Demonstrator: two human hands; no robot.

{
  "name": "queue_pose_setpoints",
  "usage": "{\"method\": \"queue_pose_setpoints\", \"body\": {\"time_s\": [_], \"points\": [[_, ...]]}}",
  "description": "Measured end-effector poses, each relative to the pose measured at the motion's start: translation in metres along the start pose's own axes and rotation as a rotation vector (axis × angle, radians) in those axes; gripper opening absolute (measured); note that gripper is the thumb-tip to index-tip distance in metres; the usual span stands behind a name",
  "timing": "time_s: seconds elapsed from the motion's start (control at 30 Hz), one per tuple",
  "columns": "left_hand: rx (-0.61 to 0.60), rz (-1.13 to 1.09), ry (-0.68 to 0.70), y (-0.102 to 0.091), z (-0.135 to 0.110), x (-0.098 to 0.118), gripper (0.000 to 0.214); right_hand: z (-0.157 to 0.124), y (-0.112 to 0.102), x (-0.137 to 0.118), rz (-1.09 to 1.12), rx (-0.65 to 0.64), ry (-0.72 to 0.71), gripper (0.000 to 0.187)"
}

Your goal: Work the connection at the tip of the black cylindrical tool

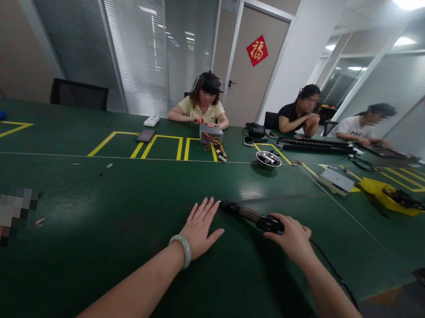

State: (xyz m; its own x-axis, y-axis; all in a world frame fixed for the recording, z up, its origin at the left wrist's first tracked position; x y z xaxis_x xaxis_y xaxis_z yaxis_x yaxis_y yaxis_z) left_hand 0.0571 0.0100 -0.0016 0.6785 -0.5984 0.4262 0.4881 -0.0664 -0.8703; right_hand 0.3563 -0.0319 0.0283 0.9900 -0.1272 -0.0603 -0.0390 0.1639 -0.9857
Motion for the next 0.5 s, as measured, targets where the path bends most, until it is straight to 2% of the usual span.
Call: {"method": "queue_pose_setpoints", "body": {"time_s": [0.13,0.27,0.4,0.5], "points": [[0.125,0.013,0.086,-0.017,-0.002,0.015,0.06,0.005,0.01,-0.095,0.128,-0.012,-0.158,0.055],[0.173,0.007,0.103,-0.021,-0.003,0.01,0.054,0.008,0.024,-0.168,0.184,-0.052,-0.344,0.043],[0.226,-0.031,0.025,-0.021,-0.002,-0.005,0.049,0.009,0.042,-0.212,0.249,-0.109,-0.443,0.035],[0.249,-0.074,-0.016,-0.02,-0.001,-0.013,0.047,0.011,0.047,-0.224,0.266,-0.145,-0.451,0.035]]}}
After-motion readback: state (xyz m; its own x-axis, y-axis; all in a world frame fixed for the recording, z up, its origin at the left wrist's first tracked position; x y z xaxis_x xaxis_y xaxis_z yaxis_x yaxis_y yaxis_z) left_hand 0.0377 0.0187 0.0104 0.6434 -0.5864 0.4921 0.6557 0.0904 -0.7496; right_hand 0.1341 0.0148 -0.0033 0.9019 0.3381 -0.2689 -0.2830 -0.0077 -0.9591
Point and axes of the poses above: each hand's wrist, its own z-axis towards the middle knuckle, its own y-axis out of the palm, x = y × z, the point moved 3 cm from there along z, towards the middle knuckle, and after that the axes turned 9 degrees about -z, right-handed, at the moved point
